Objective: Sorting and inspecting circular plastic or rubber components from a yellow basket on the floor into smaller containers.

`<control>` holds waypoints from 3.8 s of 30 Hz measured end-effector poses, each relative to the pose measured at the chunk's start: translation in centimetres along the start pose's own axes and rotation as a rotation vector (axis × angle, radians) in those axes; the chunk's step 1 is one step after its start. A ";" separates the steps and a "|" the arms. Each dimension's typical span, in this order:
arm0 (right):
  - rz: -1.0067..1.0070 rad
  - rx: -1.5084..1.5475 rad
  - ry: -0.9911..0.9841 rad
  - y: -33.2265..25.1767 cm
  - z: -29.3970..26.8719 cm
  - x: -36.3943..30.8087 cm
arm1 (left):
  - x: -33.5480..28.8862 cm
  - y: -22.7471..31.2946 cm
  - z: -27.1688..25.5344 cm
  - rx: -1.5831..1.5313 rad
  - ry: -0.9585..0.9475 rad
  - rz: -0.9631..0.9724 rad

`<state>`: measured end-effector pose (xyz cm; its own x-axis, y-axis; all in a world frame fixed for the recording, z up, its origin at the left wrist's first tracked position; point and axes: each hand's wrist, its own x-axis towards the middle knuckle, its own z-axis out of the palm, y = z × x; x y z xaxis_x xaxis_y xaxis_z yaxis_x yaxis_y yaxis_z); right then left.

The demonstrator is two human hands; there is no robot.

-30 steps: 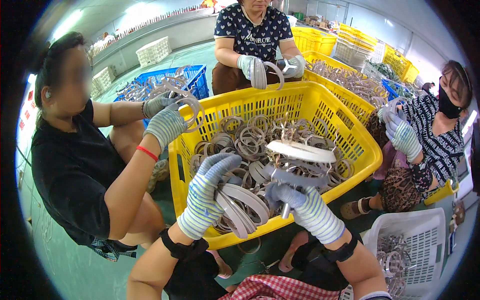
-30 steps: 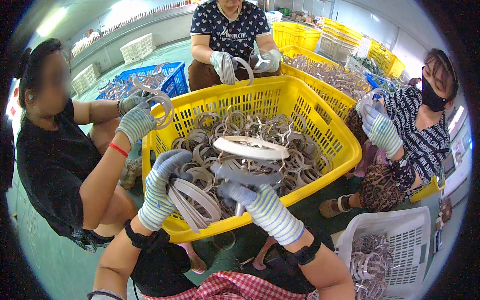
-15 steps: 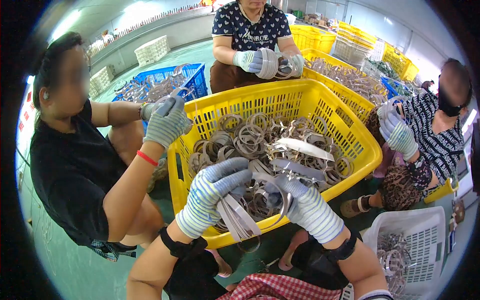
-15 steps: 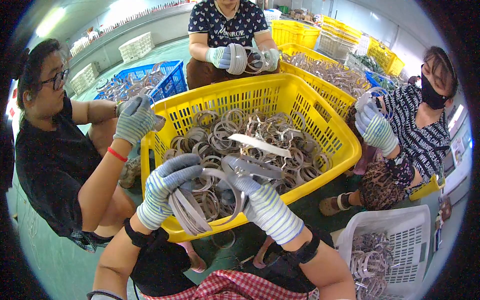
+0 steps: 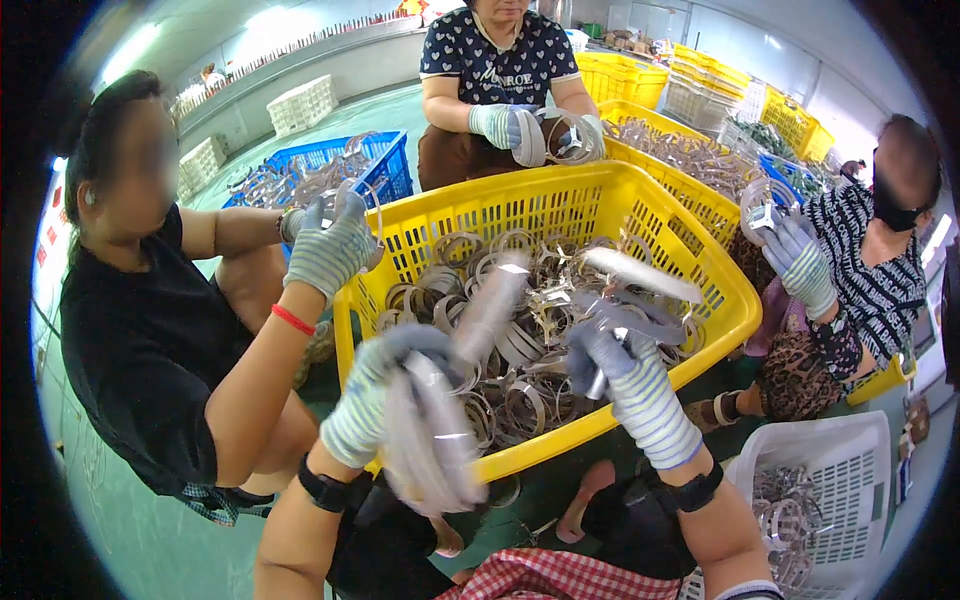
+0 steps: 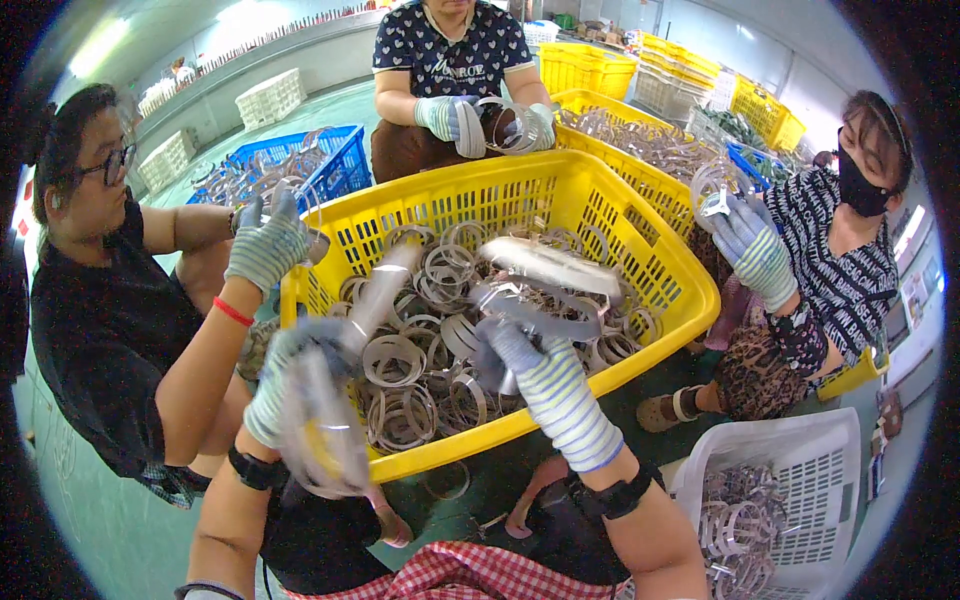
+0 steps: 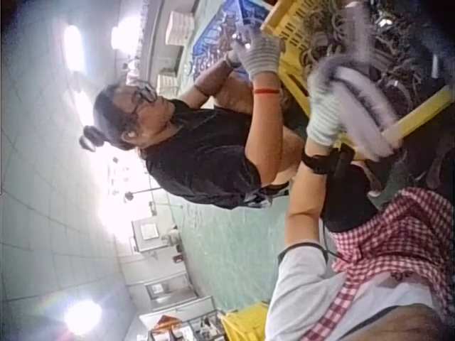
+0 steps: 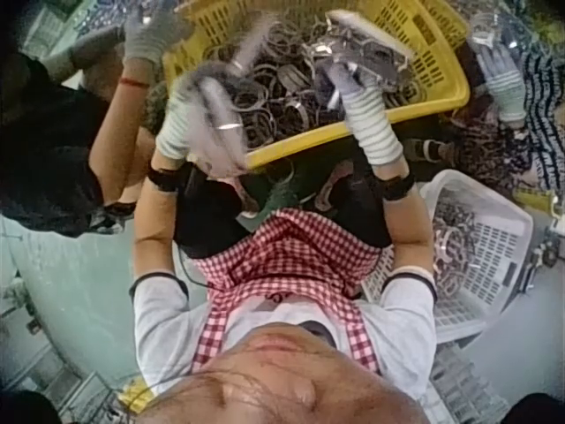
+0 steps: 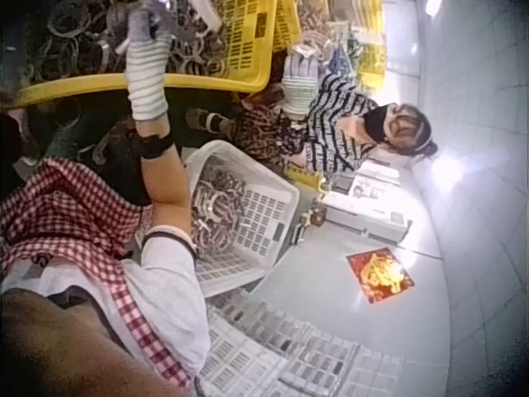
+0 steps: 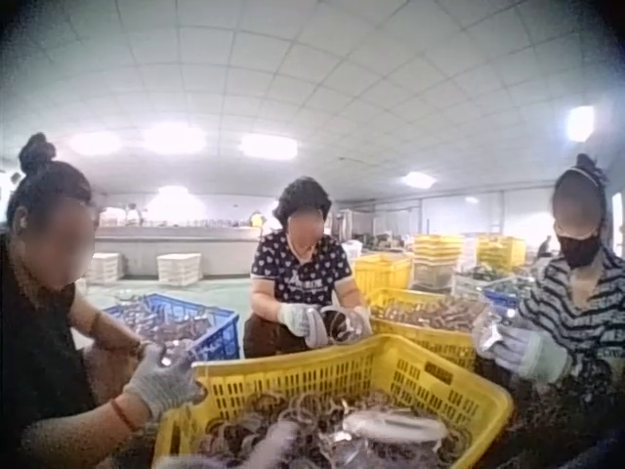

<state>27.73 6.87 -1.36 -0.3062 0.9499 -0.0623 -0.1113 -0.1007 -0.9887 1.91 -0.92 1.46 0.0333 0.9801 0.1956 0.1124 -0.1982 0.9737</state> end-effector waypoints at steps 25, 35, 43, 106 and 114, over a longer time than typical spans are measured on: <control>-0.513 -0.706 -0.124 0.0 0.8 -0.1 | 0.2 1.3 0.0 -0.215 0.168 -0.086; -0.840 -0.886 -0.079 -0.8 0.3 0.0 | 0.1 2.0 0.8 -0.328 0.323 -0.026; -0.847 -1.030 -0.074 -0.8 0.3 -0.1 | -0.8 1.7 0.5 -0.259 0.172 -0.072; 0.113 -0.278 -0.344 -1.2 -1.4 -1.5 | 0.2 -0.7 1.2 -0.113 0.205 0.084; 0.010 -0.462 -0.503 1.1 -0.1 0.9 | 0.0 -5.8 -3.1 0.898 0.149 0.463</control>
<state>27.46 7.66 -2.48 -0.7198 0.6851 -0.1116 0.2749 0.1337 -0.9521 -1.85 0.31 -3.81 0.1454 0.7844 0.6030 0.8253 -0.4322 0.3633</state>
